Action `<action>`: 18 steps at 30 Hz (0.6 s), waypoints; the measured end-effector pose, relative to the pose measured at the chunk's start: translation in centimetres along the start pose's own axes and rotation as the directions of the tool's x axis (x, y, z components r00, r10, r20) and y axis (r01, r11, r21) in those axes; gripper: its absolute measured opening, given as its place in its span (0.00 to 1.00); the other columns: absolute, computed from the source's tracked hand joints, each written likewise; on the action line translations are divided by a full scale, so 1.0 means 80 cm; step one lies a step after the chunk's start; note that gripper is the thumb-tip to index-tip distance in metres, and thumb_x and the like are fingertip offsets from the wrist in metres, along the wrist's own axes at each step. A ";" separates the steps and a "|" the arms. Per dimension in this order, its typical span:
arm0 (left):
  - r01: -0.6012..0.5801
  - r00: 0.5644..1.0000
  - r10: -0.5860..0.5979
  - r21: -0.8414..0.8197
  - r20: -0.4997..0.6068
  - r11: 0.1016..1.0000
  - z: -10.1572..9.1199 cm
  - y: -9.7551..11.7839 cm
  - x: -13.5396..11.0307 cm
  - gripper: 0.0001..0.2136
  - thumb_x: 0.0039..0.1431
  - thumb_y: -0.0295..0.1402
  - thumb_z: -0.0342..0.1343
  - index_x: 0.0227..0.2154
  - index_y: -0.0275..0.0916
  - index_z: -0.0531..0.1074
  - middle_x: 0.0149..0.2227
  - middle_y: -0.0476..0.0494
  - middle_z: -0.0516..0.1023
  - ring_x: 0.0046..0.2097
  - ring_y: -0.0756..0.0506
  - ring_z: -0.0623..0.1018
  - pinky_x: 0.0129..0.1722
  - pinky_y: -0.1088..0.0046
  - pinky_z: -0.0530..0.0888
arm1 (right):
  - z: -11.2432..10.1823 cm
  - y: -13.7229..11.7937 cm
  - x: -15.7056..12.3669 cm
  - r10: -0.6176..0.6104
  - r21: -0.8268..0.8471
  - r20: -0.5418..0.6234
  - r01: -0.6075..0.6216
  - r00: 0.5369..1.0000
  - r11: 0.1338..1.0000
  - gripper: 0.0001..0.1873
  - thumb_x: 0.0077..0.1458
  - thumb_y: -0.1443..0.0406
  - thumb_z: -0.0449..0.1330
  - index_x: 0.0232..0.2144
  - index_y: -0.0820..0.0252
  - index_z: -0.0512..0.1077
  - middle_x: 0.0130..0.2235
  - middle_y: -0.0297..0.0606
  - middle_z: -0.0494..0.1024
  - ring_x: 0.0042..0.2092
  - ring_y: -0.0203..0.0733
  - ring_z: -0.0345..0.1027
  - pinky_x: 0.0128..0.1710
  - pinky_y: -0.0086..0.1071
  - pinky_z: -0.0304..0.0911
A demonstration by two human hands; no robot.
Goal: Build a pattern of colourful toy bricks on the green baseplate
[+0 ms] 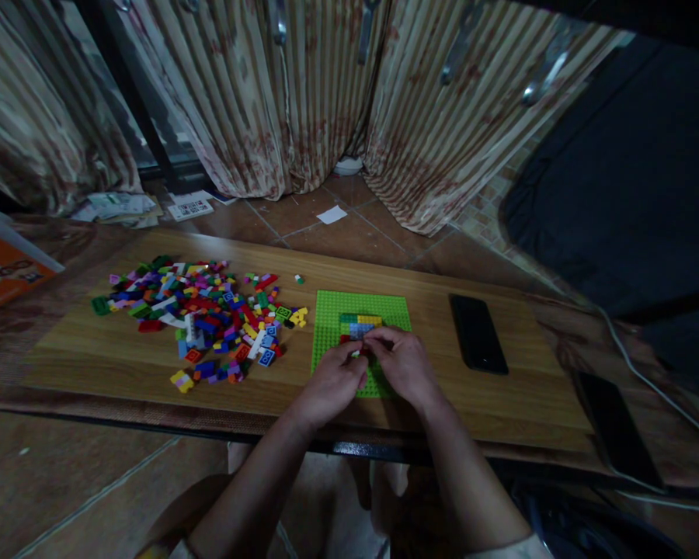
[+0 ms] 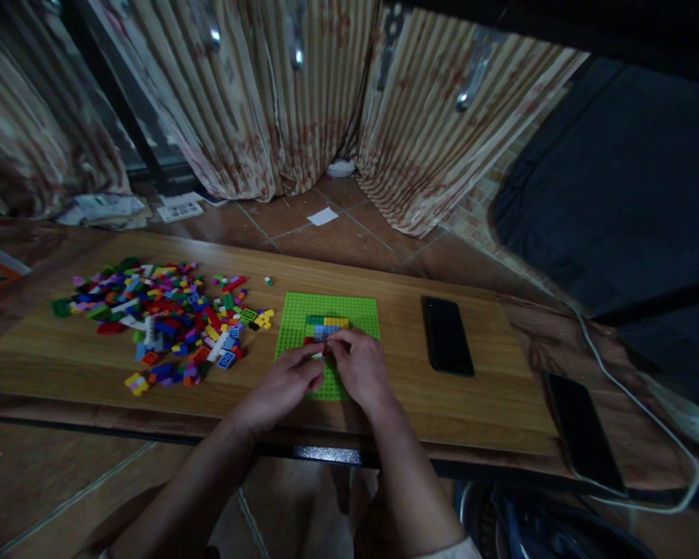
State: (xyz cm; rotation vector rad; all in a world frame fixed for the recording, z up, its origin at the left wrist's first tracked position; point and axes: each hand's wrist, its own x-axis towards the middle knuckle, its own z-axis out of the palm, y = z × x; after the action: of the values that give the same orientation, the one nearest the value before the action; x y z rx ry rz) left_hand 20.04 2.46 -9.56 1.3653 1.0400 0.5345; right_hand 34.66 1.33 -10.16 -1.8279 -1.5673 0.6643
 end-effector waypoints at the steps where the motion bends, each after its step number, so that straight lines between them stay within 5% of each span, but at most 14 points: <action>1: 0.006 1.000 -0.006 -0.008 0.003 1.000 0.000 0.000 0.000 0.11 0.54 0.31 0.46 0.33 0.36 0.72 0.19 0.54 0.66 0.23 0.51 0.66 0.26 0.75 0.62 | -0.001 0.000 0.001 0.001 -0.001 0.005 -0.001 1.000 1.000 0.10 0.55 0.63 0.56 0.32 0.55 0.78 0.35 0.36 0.80 0.37 0.41 0.72 0.41 0.34 0.64; 8: 0.021 1.000 -0.021 0.011 0.005 1.000 0.000 0.008 -0.003 0.08 0.54 0.31 0.45 0.27 0.38 0.69 0.18 0.53 0.65 0.23 0.51 0.66 0.25 0.75 0.61 | -0.006 -0.004 0.005 0.000 0.012 0.047 0.000 0.999 1.000 0.10 0.54 0.65 0.56 0.28 0.54 0.78 0.33 0.33 0.81 0.36 0.40 0.73 0.40 0.33 0.64; 18: -0.033 0.999 0.033 0.109 0.000 0.994 0.004 0.006 0.000 0.10 0.54 0.29 0.44 0.30 0.37 0.71 0.18 0.53 0.66 0.22 0.51 0.66 0.24 0.75 0.60 | 0.002 -0.009 0.005 0.111 -0.013 -0.081 -0.112 0.991 0.994 0.07 0.49 0.66 0.59 0.24 0.56 0.77 0.27 0.34 0.80 0.30 0.40 0.73 0.33 0.32 0.64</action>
State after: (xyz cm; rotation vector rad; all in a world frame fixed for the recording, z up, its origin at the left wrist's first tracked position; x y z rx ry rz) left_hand 20.40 2.40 -9.17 1.4807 1.0619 0.5095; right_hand 34.12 1.84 -9.74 -1.9422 -1.4312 0.6217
